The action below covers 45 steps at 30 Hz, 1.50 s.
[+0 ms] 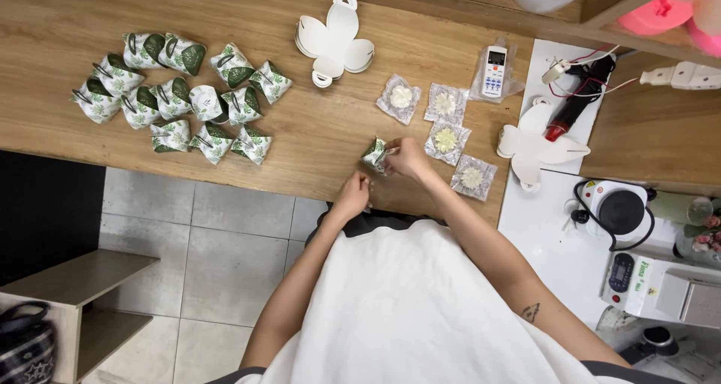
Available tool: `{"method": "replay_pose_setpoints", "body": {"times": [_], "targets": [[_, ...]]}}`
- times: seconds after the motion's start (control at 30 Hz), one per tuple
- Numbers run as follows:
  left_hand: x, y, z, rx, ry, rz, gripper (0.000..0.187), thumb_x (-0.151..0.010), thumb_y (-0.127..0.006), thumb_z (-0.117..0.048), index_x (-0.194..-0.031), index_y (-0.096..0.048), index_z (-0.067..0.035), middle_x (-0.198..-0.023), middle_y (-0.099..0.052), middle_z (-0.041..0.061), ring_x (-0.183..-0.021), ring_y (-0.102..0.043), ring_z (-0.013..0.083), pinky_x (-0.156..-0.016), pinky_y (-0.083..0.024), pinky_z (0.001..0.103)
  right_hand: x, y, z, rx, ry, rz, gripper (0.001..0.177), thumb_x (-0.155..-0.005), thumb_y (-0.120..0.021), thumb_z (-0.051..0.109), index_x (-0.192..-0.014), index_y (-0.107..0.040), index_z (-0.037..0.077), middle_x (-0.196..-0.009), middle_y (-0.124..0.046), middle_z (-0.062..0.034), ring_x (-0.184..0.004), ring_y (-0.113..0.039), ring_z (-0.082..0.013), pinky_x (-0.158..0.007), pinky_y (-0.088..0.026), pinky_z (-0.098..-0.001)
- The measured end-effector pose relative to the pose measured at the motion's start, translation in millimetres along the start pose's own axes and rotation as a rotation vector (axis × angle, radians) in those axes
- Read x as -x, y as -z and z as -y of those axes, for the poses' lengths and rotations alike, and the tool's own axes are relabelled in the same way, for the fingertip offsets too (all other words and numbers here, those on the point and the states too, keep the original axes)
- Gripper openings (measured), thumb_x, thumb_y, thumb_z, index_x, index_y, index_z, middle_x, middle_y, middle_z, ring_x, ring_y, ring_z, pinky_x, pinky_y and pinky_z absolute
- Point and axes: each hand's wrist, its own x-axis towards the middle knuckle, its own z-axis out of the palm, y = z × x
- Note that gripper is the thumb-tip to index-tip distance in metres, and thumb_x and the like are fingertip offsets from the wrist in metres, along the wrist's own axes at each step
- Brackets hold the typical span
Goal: Packaging decorative wax flower candles into individual boxes.
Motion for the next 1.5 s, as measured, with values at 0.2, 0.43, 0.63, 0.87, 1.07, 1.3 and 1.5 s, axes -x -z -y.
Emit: {"method": "replay_pose_setpoints", "body": {"times": [0.2,0.43,0.63,0.87,1.07,1.3,1.5], "targets": [[-36.5,-50.0,28.9,-0.167,-0.364,-0.235,0.026,-0.095,-0.046,-0.005,-0.119,-0.053,0.000,-0.119,-0.056,0.030,-0.105,-0.060,0.0502,-0.089,-0.051,0.053,52.7,17.5,-11.4,0.250,0.079,-0.009,0.027,-0.085,-0.073,0.014,-0.111,-0.072,0.009,-0.084,-0.079,-0.0129,-0.073,-0.079,-0.0247,-0.075,-0.061,-0.0398],[-69.4,-35.6,-6.7,-0.283,-0.197,-0.112,0.033,-0.105,-0.045,-0.025,-0.120,-0.050,0.003,-0.121,-0.059,0.033,-0.104,-0.061,0.0529,-0.089,-0.050,0.058,54.3,2.5,-25.0,0.337,0.292,-0.284,0.027,-0.092,-0.071,0.024,-0.116,-0.065,0.012,-0.089,-0.075,-0.0183,-0.085,-0.071,-0.0420,-0.072,-0.057,-0.0533],[-82.4,-26.5,-23.3,-0.449,-0.193,0.122,0.038,-0.106,-0.038,-0.031,-0.115,-0.062,-0.002,-0.108,-0.071,0.027,-0.101,-0.068,0.0470,-0.089,-0.052,0.055,39.5,-17.1,-60.9,0.419,0.361,-0.244,0.022,-0.103,-0.055,0.023,-0.124,-0.055,0.016,-0.087,-0.072,-0.0246,-0.080,-0.068,-0.0476,-0.070,-0.054,-0.0575],[-81.0,-46.5,-14.4,-0.317,-0.322,0.094,0.028,-0.101,-0.049,-0.026,-0.109,-0.065,-0.004,-0.104,-0.071,0.025,-0.097,-0.067,0.0461,-0.085,-0.052,0.054,44.7,-19.6,-85.4,0.320,0.343,-0.246,0.022,-0.107,-0.048,0.023,-0.119,-0.040,0.007,-0.084,-0.068,-0.0287,-0.071,-0.064,-0.0508,-0.064,-0.050,-0.0602],[-46.2,-42.1,-36.3,-0.445,-0.414,0.019,0.027,-0.102,-0.051,-0.024,-0.106,-0.061,0.000,-0.098,-0.070,0.026,-0.091,-0.067,0.0466,-0.079,-0.051,0.056,49.6,-14.6,-90.8,0.306,0.460,-0.246,0.022,-0.106,-0.048,0.022,-0.119,-0.040,0.006,-0.085,-0.067,-0.0295,-0.070,-0.063,-0.0511,-0.061,-0.047,-0.0602],[-43.4,-46.2,-1.6,-0.305,-0.437,-0.090,0.020,-0.098,-0.057,-0.019,-0.101,-0.061,0.000,-0.097,-0.070,0.027,-0.092,-0.067,0.0474,-0.078,-0.052,0.055,57.3,-2.7,-85.2,0.629,0.581,-0.241,0.013,-0.104,-0.054,0.025,-0.113,-0.051,0.016,-0.080,-0.070,-0.0169,-0.072,-0.068,-0.0409,-0.060,-0.053,-0.0533],[-20.7,-37.6,-21.9,-0.317,-0.475,-0.070,0.023,-0.095,-0.061,-0.019,-0.103,-0.056,0.002,-0.095,-0.067,0.027,-0.089,-0.065,0.0483,-0.076,-0.051,0.055,57.9,2.9,-74.8,0.710,0.707,-0.193,0.023,-0.093,-0.056,0.015,-0.115,-0.056,0.021,-0.078,-0.069,-0.0150,-0.068,-0.069,-0.0398,-0.051,-0.052,-0.0509]]}}
